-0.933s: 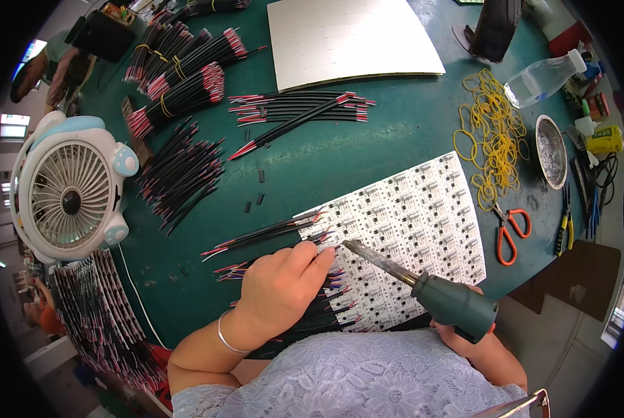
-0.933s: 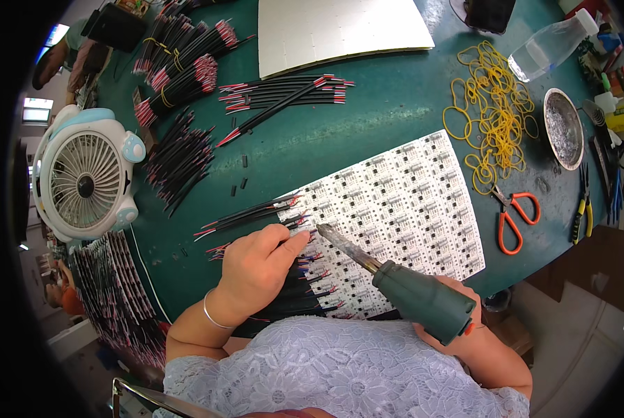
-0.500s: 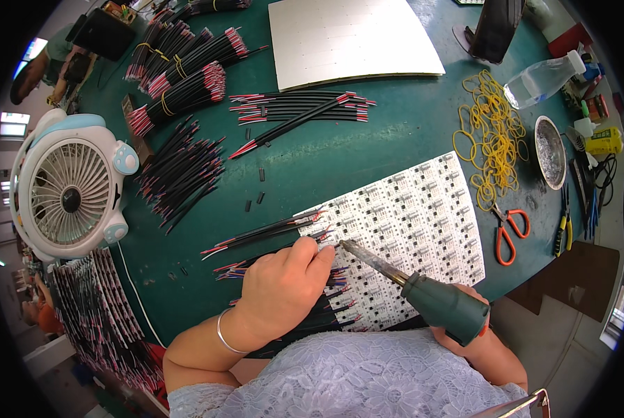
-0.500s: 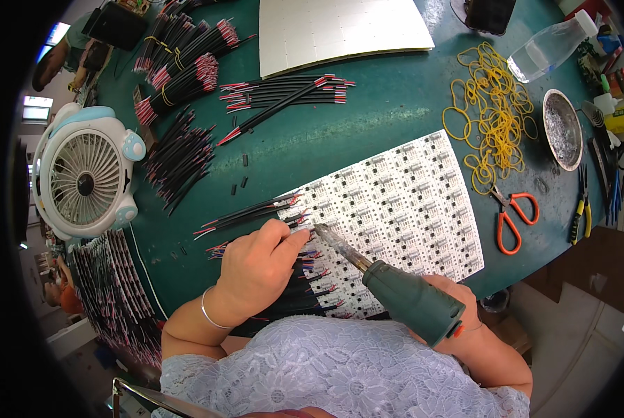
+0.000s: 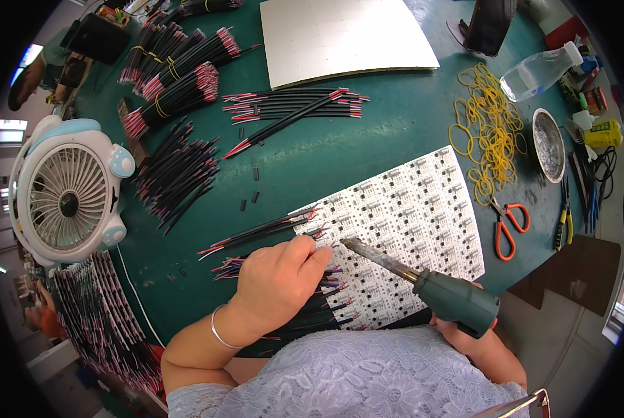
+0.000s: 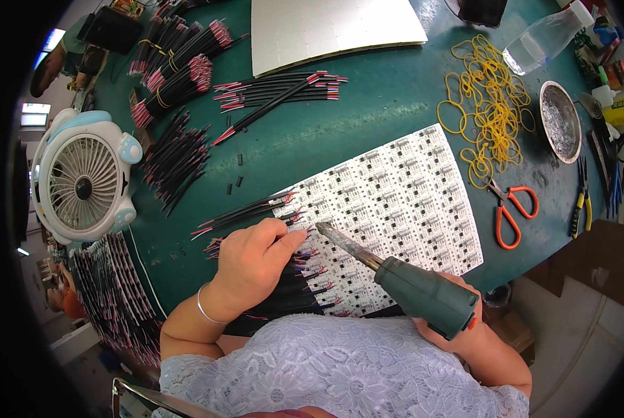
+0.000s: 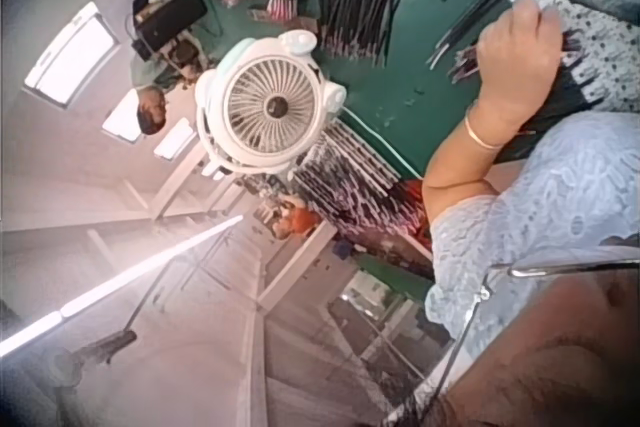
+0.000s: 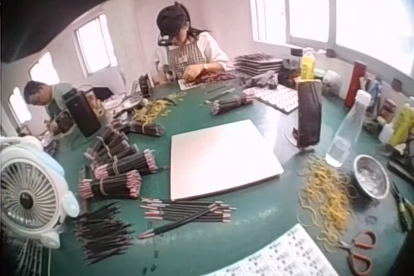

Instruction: The person places wires onto a circuit board and solders them to the connection points using a soldering iron.

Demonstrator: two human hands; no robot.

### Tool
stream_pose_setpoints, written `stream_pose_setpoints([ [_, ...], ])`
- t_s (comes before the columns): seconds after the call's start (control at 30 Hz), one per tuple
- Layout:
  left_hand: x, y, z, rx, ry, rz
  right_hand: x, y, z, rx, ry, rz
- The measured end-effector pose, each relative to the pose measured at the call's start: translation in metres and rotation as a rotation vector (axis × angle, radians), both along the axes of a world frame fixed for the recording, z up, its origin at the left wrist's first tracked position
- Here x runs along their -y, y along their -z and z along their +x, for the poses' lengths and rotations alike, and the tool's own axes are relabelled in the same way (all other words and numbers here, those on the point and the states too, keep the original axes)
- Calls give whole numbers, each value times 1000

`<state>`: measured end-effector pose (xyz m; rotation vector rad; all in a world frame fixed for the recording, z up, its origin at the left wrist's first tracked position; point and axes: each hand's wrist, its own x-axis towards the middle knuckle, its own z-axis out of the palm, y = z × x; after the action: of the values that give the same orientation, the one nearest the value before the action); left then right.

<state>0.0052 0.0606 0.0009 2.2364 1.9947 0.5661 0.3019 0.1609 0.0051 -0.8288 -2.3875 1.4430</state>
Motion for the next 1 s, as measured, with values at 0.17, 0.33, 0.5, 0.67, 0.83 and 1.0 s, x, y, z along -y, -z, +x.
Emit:
stream_pose_setpoints([
  [0.17,-3,1,-5,23,41,1,7,-4,2,148,122,-178],
  [0.33,-4,-7,-1,-35,55,-47,2,-5,-1,21,-2,-35],
  [0.5,-5,-12,5,-210,76,-115,-5,-6,-7,-16,-116,223],
  [0.67,-5,-15,8,-248,82,-117,9,6,15,-71,11,-12],
  [0.83,-3,-15,6,-159,77,-97,14,-1,9,-136,302,-313],
  [1.0,15,-31,15,136,-7,32,16,1,23,-63,252,-349],
])
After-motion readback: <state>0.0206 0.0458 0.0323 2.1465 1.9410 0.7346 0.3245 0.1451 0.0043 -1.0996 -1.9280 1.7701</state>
